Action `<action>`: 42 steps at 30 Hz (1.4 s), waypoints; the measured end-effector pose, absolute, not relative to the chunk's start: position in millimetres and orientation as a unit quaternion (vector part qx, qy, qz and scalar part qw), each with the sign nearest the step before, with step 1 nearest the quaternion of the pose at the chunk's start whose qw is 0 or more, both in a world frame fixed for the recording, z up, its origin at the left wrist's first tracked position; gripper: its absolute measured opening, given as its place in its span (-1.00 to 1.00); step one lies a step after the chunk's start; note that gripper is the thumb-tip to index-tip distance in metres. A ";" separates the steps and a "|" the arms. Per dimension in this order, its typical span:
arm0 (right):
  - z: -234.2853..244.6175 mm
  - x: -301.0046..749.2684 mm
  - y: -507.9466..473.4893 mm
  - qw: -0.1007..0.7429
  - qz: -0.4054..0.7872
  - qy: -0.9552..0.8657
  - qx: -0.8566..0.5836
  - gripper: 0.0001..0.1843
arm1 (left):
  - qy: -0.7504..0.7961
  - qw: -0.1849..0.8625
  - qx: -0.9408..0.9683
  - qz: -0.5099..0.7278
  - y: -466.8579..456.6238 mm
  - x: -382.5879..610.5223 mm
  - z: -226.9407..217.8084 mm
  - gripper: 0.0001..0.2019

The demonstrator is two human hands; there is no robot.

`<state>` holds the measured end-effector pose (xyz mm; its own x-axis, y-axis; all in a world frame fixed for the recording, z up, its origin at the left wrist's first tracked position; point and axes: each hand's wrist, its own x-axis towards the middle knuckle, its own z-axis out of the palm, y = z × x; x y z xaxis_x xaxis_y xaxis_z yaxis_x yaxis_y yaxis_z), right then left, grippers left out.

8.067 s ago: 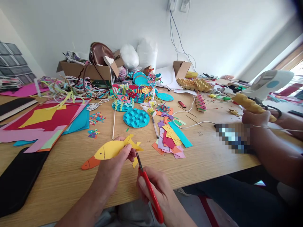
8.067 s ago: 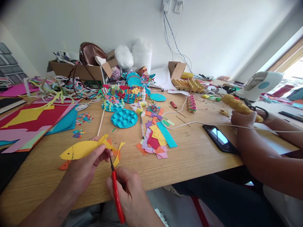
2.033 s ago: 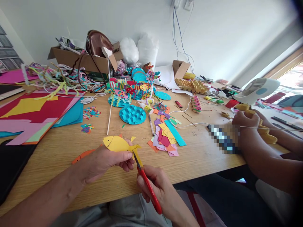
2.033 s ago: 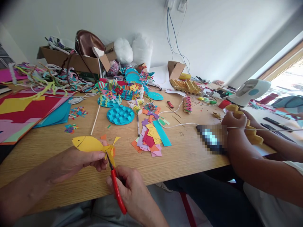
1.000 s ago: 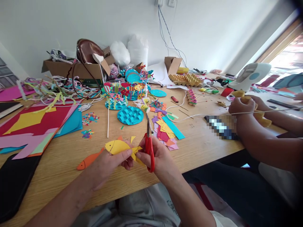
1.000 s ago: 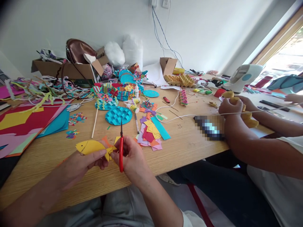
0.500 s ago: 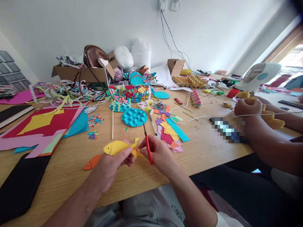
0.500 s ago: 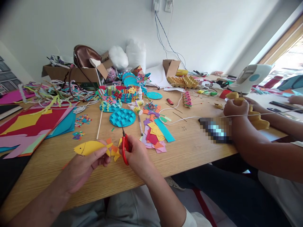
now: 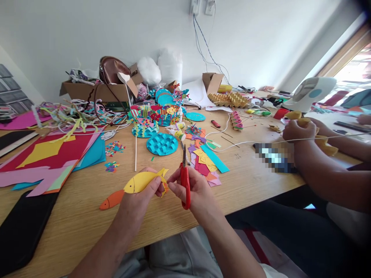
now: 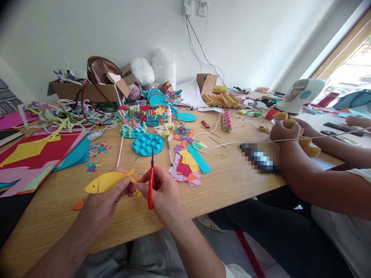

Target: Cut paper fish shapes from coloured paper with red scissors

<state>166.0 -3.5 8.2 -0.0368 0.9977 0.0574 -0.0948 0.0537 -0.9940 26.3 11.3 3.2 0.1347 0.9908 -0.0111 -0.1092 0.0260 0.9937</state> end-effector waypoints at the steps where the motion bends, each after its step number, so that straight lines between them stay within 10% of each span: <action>1: 8.8 164.6 -3.3 0.529 0.529 -0.493 -0.445 -0.71 | 0.442 0.560 0.506 0.485 10.7 26.6 2.8 -0.93; 10: 4.4 164.7 2.3 0.527 0.539 -0.502 -0.424 -0.81 | 0.431 0.573 0.517 0.468 5.8 23.3 2.2 -0.93; 17: 20.3 181.3 4.7 0.411 0.483 -0.623 -0.459 -0.88 | 0.382 0.699 0.470 0.380 10.5 -18.4 23.1 -0.52; 24: 35.6 188.0 14.0 0.282 0.380 -0.768 -0.433 -0.96 | 0.422 0.583 0.658 0.221 27.6 -12.2 36.6 -0.83; 42: 8.6 171.9 -11.2 0.458 0.493 -0.559 -0.484 -0.74 | 0.384 0.674 0.464 0.429 13.1 19.5 16.0 -0.85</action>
